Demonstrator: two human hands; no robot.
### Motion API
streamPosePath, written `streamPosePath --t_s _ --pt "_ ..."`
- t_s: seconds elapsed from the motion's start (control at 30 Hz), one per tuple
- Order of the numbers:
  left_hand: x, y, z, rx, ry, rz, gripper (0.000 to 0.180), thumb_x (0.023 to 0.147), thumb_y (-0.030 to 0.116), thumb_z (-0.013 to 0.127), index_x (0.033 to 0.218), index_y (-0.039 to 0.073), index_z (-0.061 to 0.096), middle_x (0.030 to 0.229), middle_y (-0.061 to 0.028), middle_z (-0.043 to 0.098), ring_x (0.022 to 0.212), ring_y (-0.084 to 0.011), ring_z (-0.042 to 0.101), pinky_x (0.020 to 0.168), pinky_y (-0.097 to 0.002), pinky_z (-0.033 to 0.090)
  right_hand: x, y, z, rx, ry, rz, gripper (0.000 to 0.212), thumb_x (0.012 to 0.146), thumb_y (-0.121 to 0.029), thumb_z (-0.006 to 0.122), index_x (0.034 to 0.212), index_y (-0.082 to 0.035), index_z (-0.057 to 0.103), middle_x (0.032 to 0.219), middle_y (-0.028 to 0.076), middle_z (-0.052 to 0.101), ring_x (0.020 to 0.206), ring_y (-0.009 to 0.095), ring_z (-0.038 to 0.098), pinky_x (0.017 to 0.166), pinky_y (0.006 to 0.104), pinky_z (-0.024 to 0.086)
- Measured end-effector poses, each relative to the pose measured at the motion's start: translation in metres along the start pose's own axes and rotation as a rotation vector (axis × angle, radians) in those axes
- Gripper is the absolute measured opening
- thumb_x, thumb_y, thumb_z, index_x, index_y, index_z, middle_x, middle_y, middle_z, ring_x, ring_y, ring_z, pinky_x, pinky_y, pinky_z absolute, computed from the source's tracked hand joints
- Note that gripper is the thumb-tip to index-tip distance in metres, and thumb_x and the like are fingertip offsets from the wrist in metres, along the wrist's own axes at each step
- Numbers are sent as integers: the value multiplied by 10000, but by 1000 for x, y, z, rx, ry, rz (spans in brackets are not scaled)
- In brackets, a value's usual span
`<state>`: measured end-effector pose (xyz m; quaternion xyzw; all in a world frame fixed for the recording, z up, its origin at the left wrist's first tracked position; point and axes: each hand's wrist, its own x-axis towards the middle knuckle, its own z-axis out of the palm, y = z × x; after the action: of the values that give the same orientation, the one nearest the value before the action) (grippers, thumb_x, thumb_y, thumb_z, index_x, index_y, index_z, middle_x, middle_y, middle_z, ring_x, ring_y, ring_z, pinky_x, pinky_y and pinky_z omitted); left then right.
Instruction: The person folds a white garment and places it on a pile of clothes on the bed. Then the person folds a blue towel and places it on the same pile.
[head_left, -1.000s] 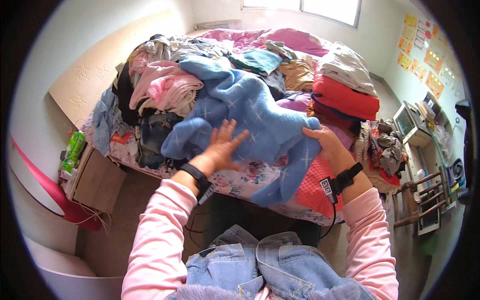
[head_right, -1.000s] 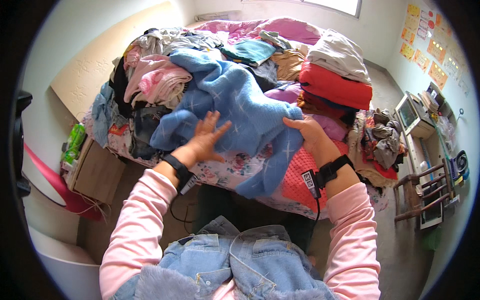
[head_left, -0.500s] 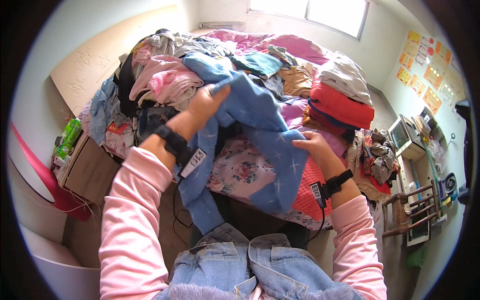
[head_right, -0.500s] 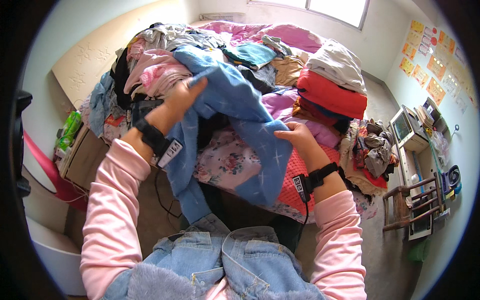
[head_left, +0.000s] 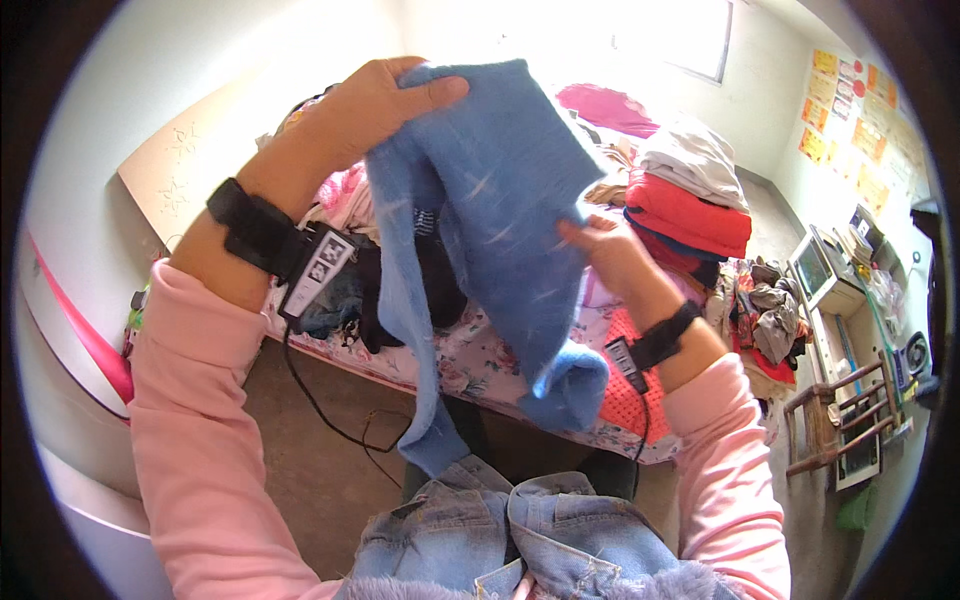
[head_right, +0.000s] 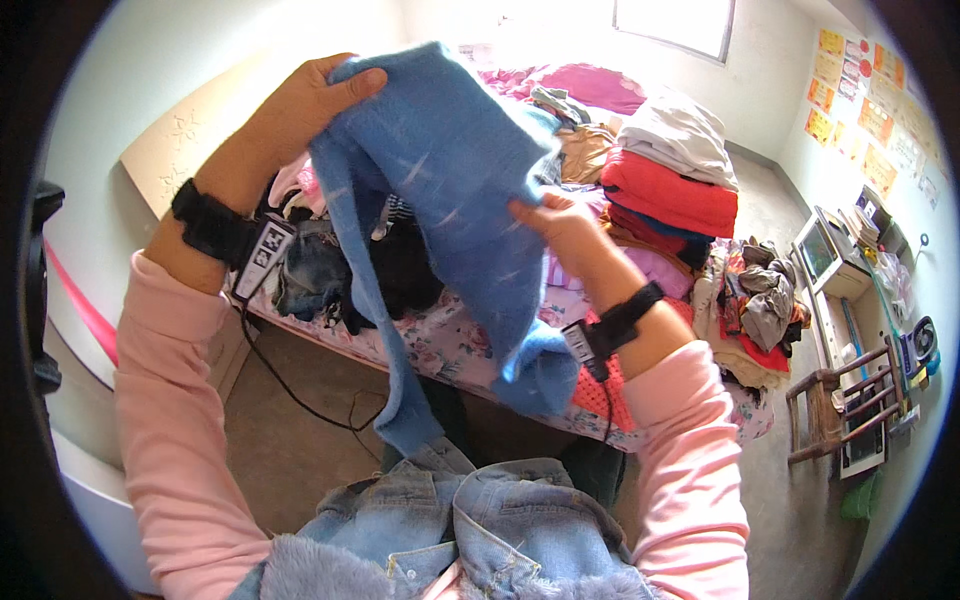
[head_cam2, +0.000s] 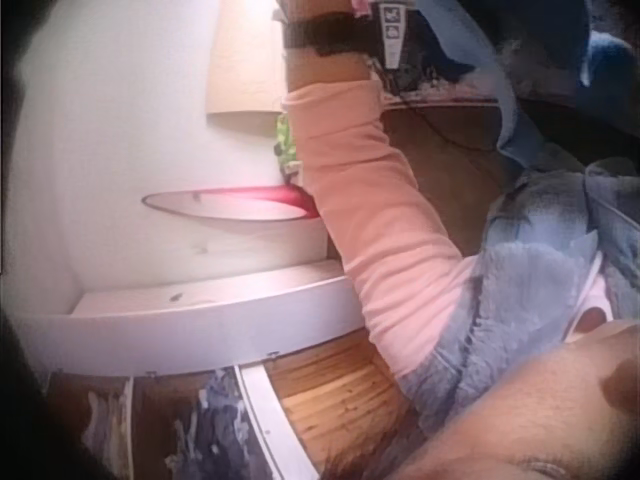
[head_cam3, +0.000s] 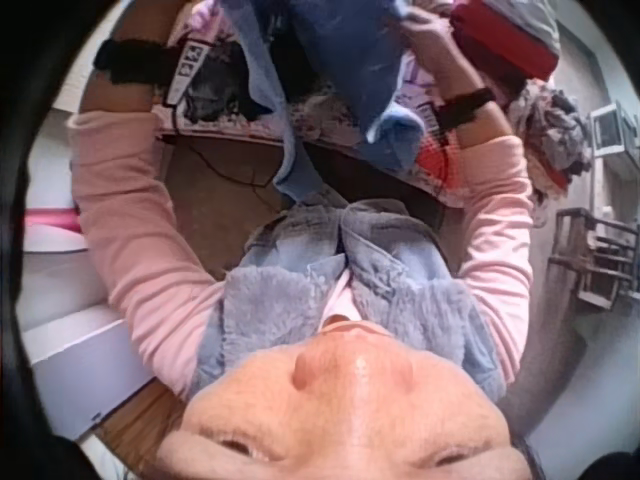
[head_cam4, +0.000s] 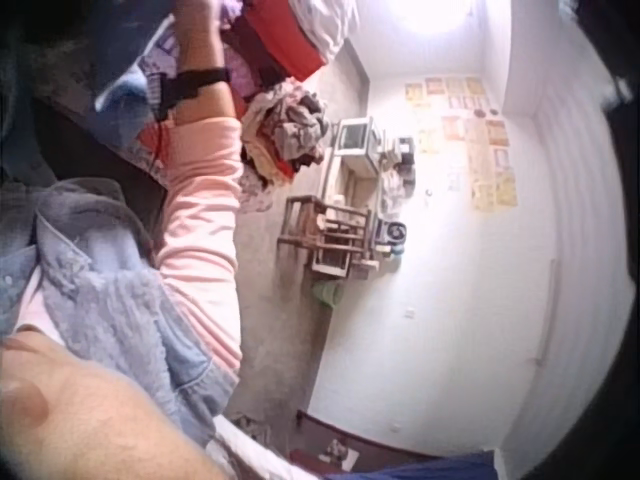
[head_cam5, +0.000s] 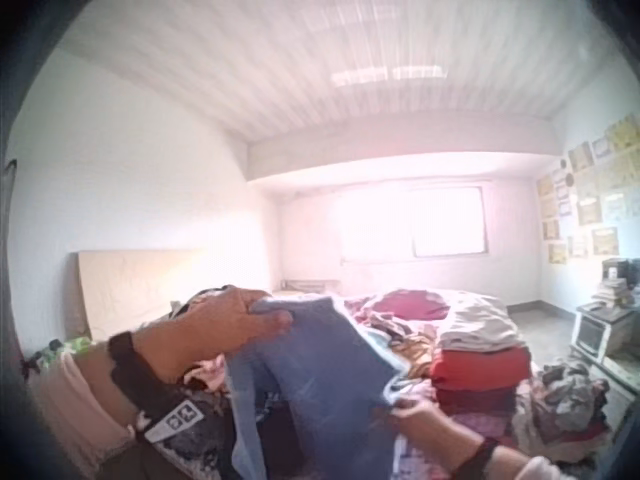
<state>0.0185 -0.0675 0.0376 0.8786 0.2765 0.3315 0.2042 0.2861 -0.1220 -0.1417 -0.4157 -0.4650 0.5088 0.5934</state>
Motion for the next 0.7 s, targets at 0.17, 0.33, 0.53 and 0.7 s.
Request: streamPosePath --t_s 0.17,0.33,0.53,0.7 --pt "4 3 -32 440 24 62 320 705 205 772 939 28 645 797 -68 655 732 -173 623 745 -303 500 -18 -108 -19 -292 266 -310 463 874 -304 601 1174 37 510 1074 170 603 942 245 612 822 353 516" --pt "22 18 -53 172 130 -14 270 776 240 709 924 16 675 783 -55 656 697 -162 583 679 -299 470 -27 -191 -21 -472 405 -474 554 826 -376 648 1167 45 530 1043 174 630 924 256 632 858 377 503" --pt "26 42 -68 50 361 -170 329 815 249 676 899 -65 627 796 -94 631 687 -187 578 636 -305 460 -56 -256 -23 -528 29 -433 526 829 -419 639 1164 -21 564 1032 127 639 945 224 631 798 347 524" --pt "16 57 -78 -483 190 -94 381 849 264 650 971 -94 604 857 -159 641 763 -228 621 633 -331 513 -57 -283 -10 -419 11 -449 467 852 -388 621 1125 -10 600 959 111 655 860 226 643 764 352 535"
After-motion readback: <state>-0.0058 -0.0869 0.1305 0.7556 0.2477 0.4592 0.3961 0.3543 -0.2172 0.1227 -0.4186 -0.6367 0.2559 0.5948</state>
